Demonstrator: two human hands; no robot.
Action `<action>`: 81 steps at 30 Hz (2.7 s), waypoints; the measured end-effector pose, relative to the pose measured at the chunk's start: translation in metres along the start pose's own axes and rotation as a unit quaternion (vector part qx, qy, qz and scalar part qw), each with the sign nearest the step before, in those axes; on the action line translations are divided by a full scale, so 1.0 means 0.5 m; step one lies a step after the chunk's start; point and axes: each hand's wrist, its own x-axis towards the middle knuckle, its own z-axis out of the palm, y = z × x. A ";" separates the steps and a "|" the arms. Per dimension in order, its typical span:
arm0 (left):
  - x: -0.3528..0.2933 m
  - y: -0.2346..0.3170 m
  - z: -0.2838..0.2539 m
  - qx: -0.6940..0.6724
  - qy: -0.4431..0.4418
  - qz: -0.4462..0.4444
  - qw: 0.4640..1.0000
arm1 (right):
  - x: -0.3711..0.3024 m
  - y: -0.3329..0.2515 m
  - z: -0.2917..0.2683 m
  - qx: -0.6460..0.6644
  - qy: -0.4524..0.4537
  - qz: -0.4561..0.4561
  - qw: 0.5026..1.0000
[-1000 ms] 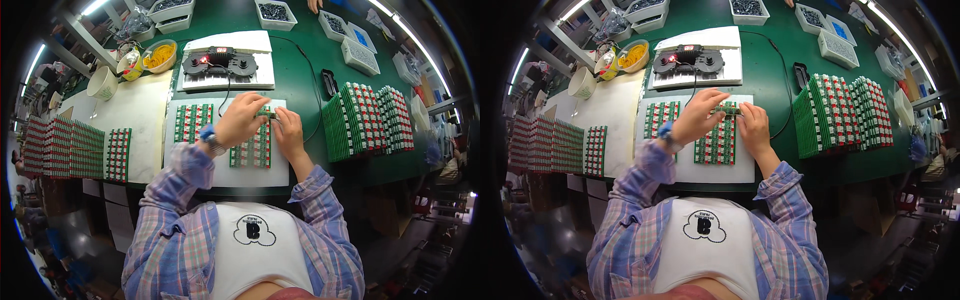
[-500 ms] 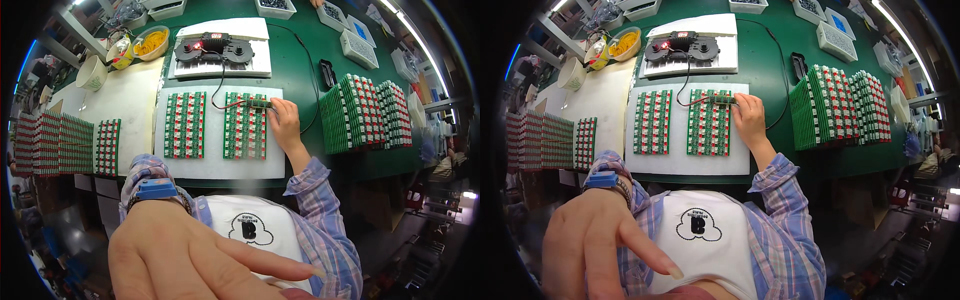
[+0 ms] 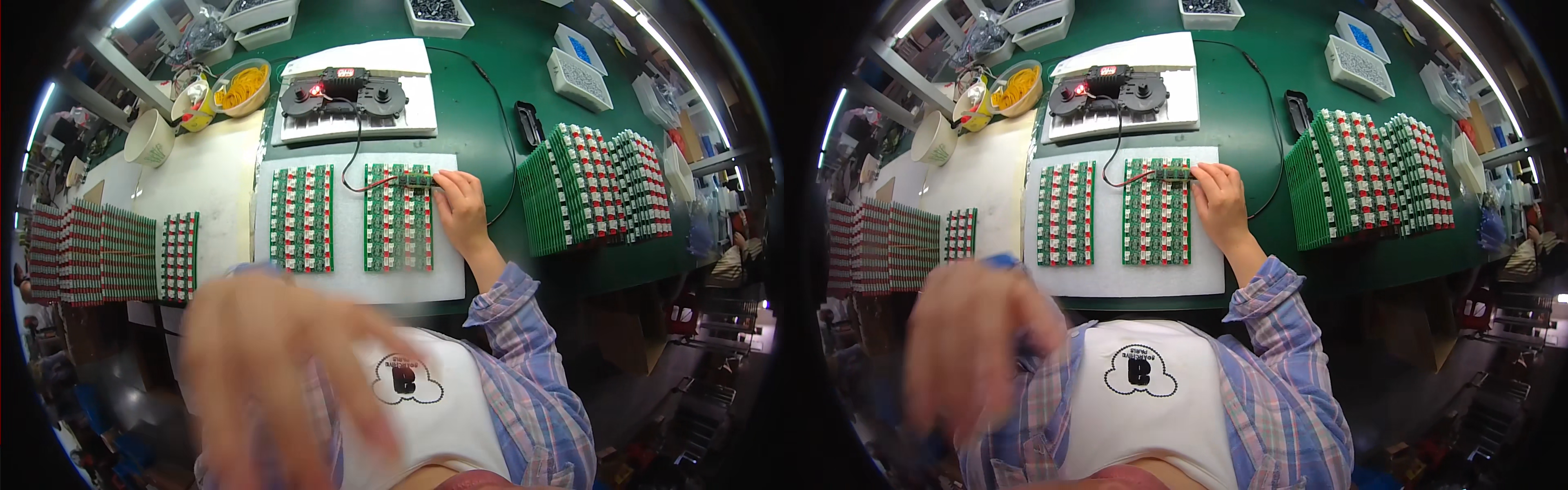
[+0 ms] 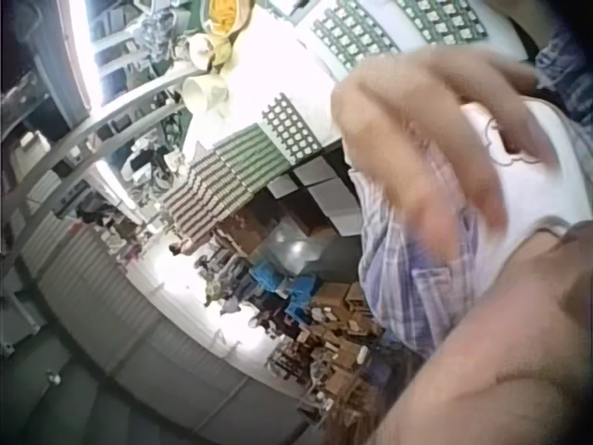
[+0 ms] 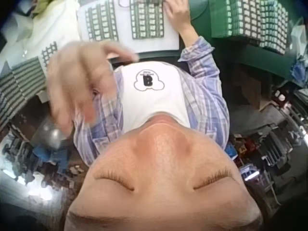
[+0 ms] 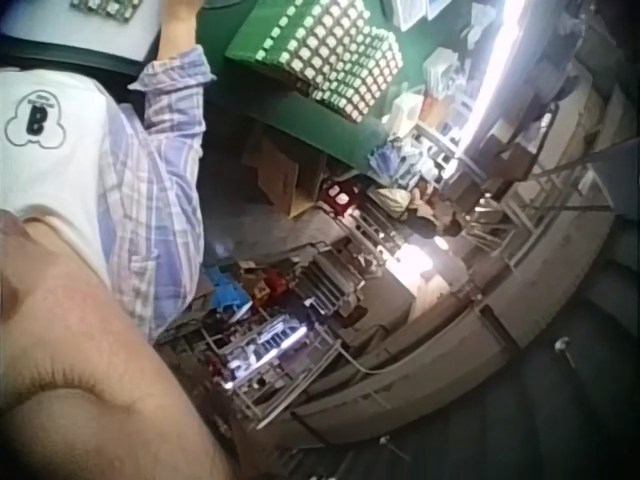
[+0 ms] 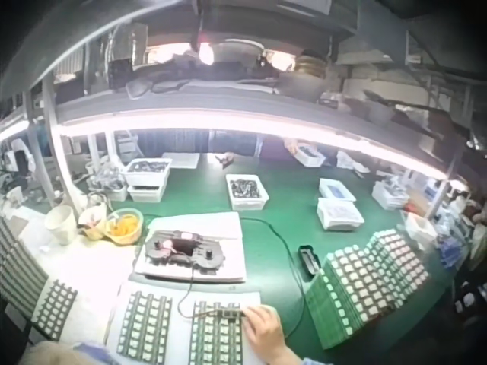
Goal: Placing small electronic components onto circuit boards at a manual assembly station.
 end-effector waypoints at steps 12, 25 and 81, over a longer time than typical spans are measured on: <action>-0.302 -0.169 -0.200 0.771 -0.002 -0.398 0.498 | -0.004 -0.007 -0.006 -0.017 0.012 -0.029 0.999; -0.332 -0.181 -0.243 0.753 0.001 -0.401 0.522 | -0.002 -0.003 0.001 -0.027 0.008 -0.033 0.999; -0.341 -0.185 -0.220 0.729 0.008 -0.394 0.560 | -0.020 -0.022 -0.024 -0.038 -0.012 -0.035 0.999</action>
